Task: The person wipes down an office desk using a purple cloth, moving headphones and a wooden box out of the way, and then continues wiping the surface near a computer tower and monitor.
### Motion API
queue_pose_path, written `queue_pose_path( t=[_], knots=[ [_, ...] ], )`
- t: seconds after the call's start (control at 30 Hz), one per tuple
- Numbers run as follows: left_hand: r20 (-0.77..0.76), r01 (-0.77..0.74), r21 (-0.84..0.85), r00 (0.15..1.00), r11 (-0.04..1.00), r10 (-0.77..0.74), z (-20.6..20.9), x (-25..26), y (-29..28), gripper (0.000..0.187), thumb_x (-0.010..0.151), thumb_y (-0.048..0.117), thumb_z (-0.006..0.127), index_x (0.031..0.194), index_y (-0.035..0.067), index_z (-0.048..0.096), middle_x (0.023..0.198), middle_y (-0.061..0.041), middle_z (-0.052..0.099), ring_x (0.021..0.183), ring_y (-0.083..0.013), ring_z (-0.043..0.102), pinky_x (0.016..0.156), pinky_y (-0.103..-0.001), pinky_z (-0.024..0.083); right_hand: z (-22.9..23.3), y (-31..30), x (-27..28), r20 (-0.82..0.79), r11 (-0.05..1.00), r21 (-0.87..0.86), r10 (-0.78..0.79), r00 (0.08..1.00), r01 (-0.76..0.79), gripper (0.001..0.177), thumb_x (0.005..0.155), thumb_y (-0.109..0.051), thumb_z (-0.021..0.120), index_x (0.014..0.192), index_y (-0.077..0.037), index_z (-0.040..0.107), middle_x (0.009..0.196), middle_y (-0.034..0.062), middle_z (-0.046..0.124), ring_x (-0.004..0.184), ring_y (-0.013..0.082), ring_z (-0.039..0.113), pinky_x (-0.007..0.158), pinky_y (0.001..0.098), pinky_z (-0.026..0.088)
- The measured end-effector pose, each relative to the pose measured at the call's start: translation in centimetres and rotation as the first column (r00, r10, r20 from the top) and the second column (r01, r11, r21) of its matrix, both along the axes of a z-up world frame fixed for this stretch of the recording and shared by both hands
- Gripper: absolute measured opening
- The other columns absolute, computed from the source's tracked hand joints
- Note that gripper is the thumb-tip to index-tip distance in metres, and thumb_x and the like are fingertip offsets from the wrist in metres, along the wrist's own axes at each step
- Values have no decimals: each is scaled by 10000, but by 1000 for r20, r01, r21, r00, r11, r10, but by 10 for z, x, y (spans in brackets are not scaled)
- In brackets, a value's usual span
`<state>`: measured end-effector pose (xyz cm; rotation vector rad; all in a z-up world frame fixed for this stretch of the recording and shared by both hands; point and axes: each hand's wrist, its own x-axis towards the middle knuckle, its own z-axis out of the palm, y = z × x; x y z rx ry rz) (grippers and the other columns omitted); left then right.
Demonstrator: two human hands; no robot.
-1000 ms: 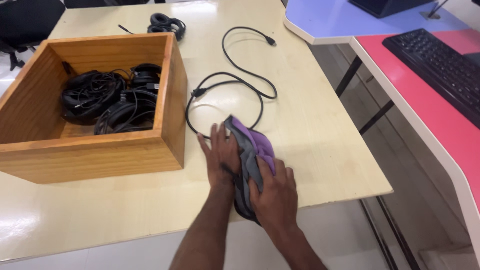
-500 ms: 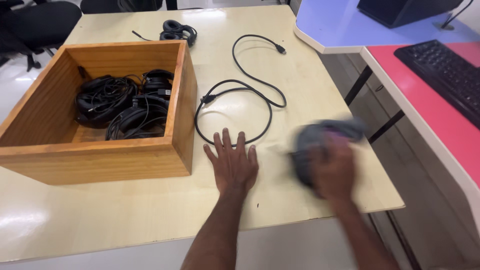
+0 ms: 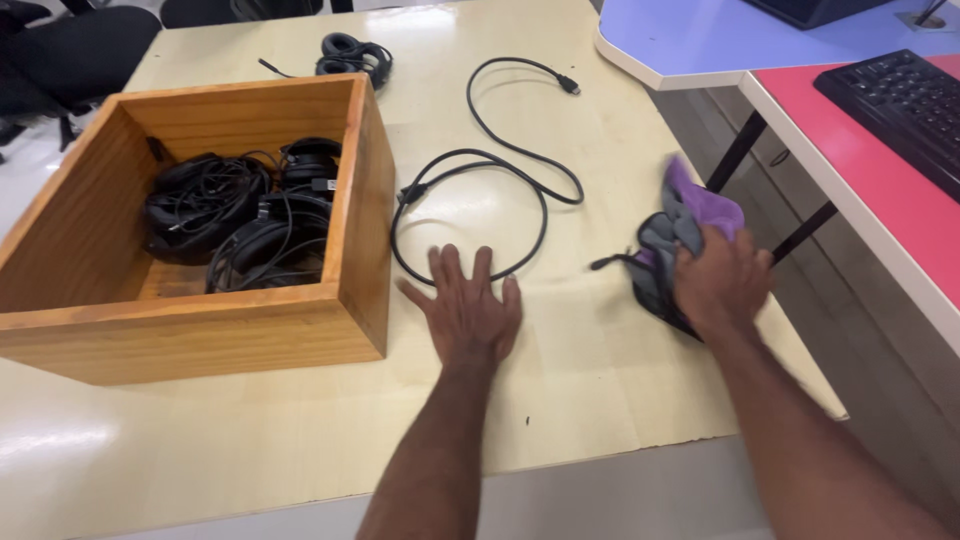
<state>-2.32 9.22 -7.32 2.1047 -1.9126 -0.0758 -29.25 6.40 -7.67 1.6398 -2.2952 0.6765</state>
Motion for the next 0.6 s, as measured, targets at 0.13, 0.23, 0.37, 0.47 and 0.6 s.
queue_pose_path(
  t=[0.13,0.23,0.37,0.47,0.6],
  knots=[
    [-12,5,-171,1000,985,-7,-3,1,-2,683,904,506,500,1519,233,382,1608,-206,267,1500,-404,99,1124,-760,39,-7,-27,67,167,982,26,178,970,-185,524,932,-500,671,1307,-134,673,1321,160,583,1155,421,540,955,585,448],
    [-31,-36,-115,999,993,32,-4,0,-1,708,918,480,509,1556,216,350,1604,-206,257,1522,-403,102,1160,-712,67,-14,-25,111,153,927,-12,373,915,-376,488,933,-494,637,1297,-174,691,1288,127,614,1140,390,559,958,571,448],
    [-71,-59,-133,996,989,49,0,3,-1,651,967,478,481,1540,189,376,1606,-204,269,1526,-393,117,1178,-693,86,-10,-48,56,57,933,66,350,935,-353,458,935,-480,656,1259,-159,700,1231,134,647,1118,373,585,933,565,456],
    [-74,-51,-135,996,990,41,0,-2,-1,629,982,476,460,1532,177,387,1599,-200,270,1520,-399,124,1174,-693,92,6,-51,-33,10,997,11,70,997,-71,542,905,-486,757,1291,-108,717,1171,192,701,1048,430,670,907,558,516],
    [-37,-50,-149,998,988,45,0,-1,-2,631,980,467,458,1535,177,389,1601,-194,273,1512,-404,145,1169,-696,95,12,-38,-56,95,993,-103,-49,994,58,453,998,-455,734,1199,-50,731,1170,233,684,1080,439,643,889,559,509]
  ],
)
